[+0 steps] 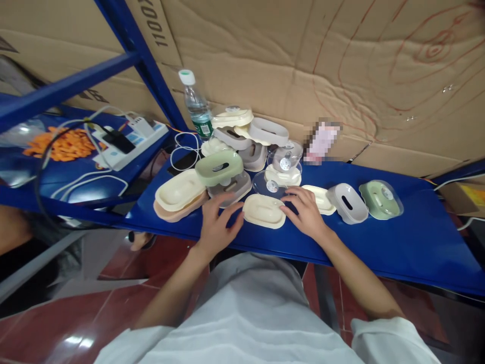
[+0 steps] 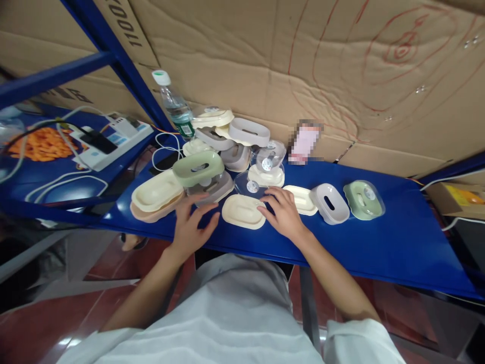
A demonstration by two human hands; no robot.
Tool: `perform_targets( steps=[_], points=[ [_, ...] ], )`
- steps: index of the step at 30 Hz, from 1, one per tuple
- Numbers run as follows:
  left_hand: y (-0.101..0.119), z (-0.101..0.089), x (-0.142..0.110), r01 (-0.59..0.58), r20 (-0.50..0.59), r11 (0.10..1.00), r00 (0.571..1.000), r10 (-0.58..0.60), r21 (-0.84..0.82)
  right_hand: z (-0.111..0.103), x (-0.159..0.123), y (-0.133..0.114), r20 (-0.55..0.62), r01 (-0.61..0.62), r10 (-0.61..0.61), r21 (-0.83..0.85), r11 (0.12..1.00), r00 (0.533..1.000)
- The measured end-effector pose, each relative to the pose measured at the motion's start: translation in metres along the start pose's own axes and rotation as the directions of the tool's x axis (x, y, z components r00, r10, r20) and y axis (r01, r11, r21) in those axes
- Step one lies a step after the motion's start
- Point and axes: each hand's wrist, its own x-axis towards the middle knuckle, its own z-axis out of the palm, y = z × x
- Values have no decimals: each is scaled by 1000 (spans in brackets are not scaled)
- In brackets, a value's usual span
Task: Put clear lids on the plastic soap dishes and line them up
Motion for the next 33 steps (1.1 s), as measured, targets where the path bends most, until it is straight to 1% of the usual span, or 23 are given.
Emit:
perform_targets(
  steps=[2,5,8,10,12,14,15,17,18,20,21,24,26,28,30,33],
  points=[
    [-12,-8,12,61,-40,995,998,-58,82,2,0,0,-40,-8,8,-18,1000,999],
    [-38,-16,34,142,-24,974,990,-140,179,6,-1,-2,-41,4,-7,-59,998,999],
    [-58,-20,50,135,59,979,988,-146,154,8,0,-6,12,50,-49,-102,993,999],
    [-61,-22,54,103,73,990,991,-110,96,8,1,-8,39,65,-60,-127,990,997],
    [-55,-26,52,49,54,999,997,-50,23,8,3,-8,41,42,-36,-145,989,999],
    [-42,-28,45,-33,48,997,998,36,-65,7,2,-7,10,-5,6,-156,988,1000],
    [-34,-28,40,-81,67,990,994,89,-116,7,2,-6,-9,-27,26,-160,987,1000],
    [-18,-23,27,-162,141,961,971,196,-224,6,1,-3,-34,-63,58,-167,984,998],
    [-12,-18,21,-185,190,944,952,241,-272,6,1,-1,-38,-78,72,-170,982,997],
    [-1,-8,11,-191,274,924,918,288,-332,3,2,4,-45,-110,104,-169,979,994],
    [3,-2,8,-185,300,920,907,295,-347,-1,3,6,-57,-130,122,-162,978,991],
    [10,10,3,-167,329,919,899,290,-356,-16,3,11,-109,-158,148,-90,983,983],
    [13,14,1,-169,336,919,895,295,-356,-27,-1,9,-104,-115,115,3,993,988],
    [14,15,0,-159,339,924,897,282,-347,-34,-10,1,-69,-63,70,103,993,995],
    [13,14,-1,-136,342,932,904,256,-337,-32,-24,-9,-37,-66,73,154,986,997],
    [12,11,-3,-104,369,940,901,227,-325,-19,-46,-23,34,-127,124,123,984,992]
  ],
)
